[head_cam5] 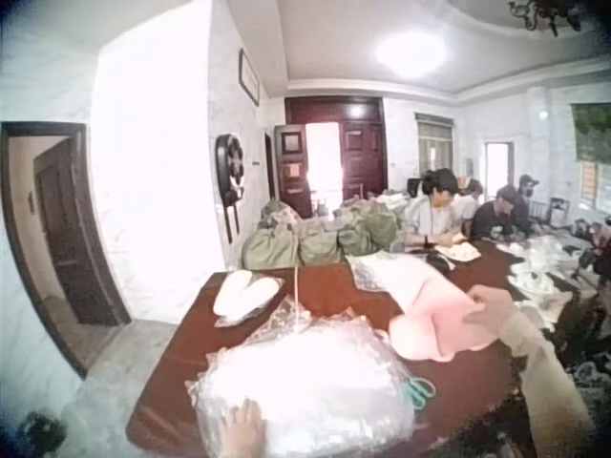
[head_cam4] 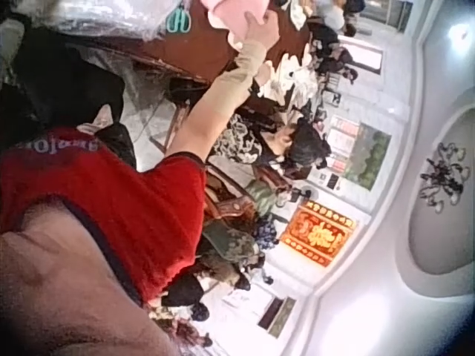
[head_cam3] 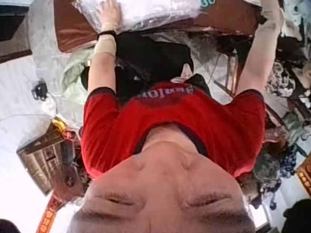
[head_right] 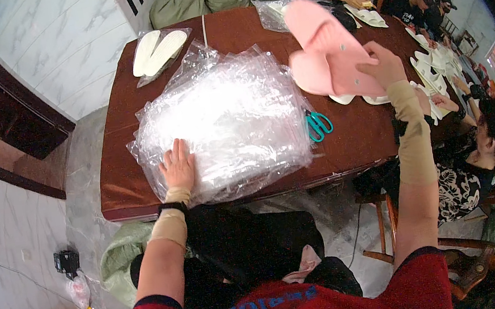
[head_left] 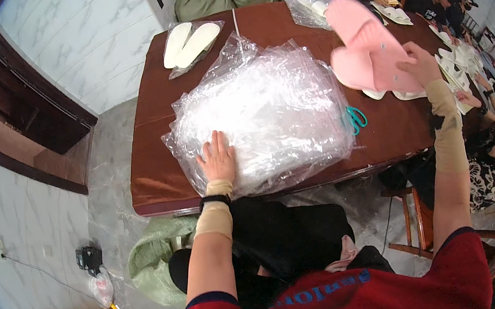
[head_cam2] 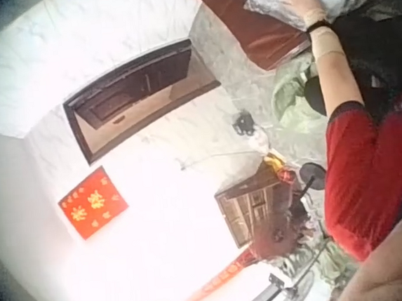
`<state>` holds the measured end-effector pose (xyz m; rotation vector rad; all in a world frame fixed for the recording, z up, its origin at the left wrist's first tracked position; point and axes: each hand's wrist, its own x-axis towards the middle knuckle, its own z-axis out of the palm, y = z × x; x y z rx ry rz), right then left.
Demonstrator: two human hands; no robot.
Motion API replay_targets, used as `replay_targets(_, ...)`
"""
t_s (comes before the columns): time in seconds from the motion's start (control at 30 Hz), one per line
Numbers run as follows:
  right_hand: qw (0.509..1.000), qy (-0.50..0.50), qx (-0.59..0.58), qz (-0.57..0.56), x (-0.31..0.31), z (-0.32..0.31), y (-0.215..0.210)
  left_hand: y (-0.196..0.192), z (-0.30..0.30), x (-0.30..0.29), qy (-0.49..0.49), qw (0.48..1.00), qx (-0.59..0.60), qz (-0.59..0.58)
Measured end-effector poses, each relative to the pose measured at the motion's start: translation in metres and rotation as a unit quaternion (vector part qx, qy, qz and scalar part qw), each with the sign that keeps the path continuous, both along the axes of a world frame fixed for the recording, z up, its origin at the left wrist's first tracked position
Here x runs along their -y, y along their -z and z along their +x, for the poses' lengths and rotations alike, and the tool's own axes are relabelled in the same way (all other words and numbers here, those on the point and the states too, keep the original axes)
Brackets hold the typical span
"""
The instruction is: Taking slippers from a sack, inspecting them, and placing them into or on top of plastic packaging material on a table.
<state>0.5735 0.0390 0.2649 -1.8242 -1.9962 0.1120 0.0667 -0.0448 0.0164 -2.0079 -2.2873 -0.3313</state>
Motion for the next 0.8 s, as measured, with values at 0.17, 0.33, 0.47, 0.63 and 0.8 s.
replay_targets(0.17, 0.891, -0.235, -0.386, -0.042, 0.031, -0.139, 0.01, 0.01, -0.013, 0.006, -0.008, 0.999, -0.018, 0.038)
replay_targets(0.33, 0.932, -0.183, -0.253, -0.182, -0.005, -0.171, 0.165, 0.012, -0.007, -0.004, 0.019, 0.999, 0.011, 0.047)
replay_targets(0.47, 0.916, -0.158, -0.275, -0.244, -0.021, -0.165, 0.236, 0.005, -0.025, -0.003, 0.028, 0.998, 0.047, 0.007)
replay_targets(0.63, 0.867, -0.149, -0.371, -0.296, -0.013, -0.165, 0.241, -0.037, -0.035, -0.011, 0.062, 0.992, 0.108, 0.019)
replay_targets(0.8, 0.883, -0.173, -0.373, -0.229, -0.016, -0.16, 0.252, -0.076, 0.038, -0.036, 0.1, 0.925, 0.363, 0.048)
